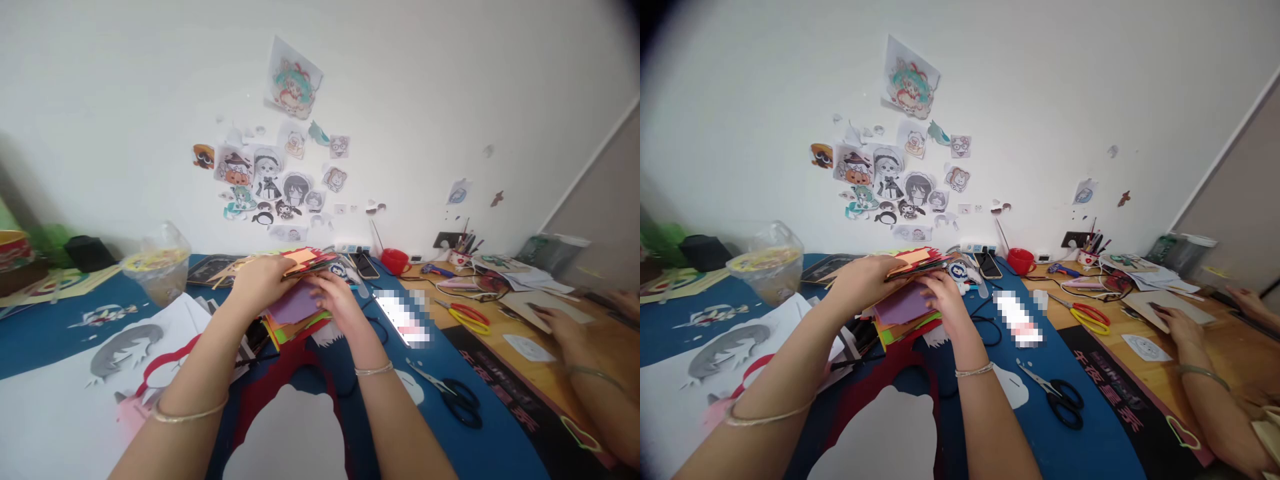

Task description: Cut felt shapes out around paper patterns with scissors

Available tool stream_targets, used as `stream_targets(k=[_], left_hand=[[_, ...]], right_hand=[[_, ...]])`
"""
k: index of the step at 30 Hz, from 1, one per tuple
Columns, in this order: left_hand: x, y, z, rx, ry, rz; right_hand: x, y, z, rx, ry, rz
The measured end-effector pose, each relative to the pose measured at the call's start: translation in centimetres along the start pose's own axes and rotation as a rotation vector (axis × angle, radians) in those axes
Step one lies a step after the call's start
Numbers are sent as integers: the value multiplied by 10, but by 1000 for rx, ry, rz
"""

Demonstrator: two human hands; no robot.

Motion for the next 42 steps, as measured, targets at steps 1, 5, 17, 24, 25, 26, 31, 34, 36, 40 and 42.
stream_targets(k=[1, 5, 17, 24, 25, 26, 31, 34, 36, 40, 42], left_hand=[[0, 1, -1, 7, -1, 11], [-1, 3, -4, 83, 37, -13], [-1, -2, -11, 51, 106, -148], [-2, -3, -15, 32, 77, -174], [-2, -2, -15, 31, 69, -175], [-1, -2, -15, 28, 62, -175], [-1, -2, -15, 33, 55, -166], [-3, 0, -13, 47, 52, -120], [-4, 1, -12, 32, 35, -73], [-4, 0, -10, 38, 19, 1], [-2, -2, -9, 69, 38, -9]], right_hand=[[-1, -3, 2, 41, -3, -15], [-6, -13, 6, 28, -35, -76], [-4, 18, -30, -715, 21, 30], [-2, 8, -23, -718, 4, -98], [-2, 6, -22, -704, -6, -118], [-2, 5, -20, -681, -20, -136], [-8, -5, -4, -455, -168, -171], [-14, -13, 7, -269, -226, -181], [-16, -16, 11, -125, -230, -185], [-16, -13, 13, -28, -245, -209], [-14, -11, 12, -40, -269, -235]])
Point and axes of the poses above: each hand's wrist, its own x-axis towards the middle knuckle, its own z-axis out of the palm, y = z × x, the point moved 2 cm from there along x, towards the middle knuckle, and after that the axes turned 13 degrees about -z, right-handed, at the moved point
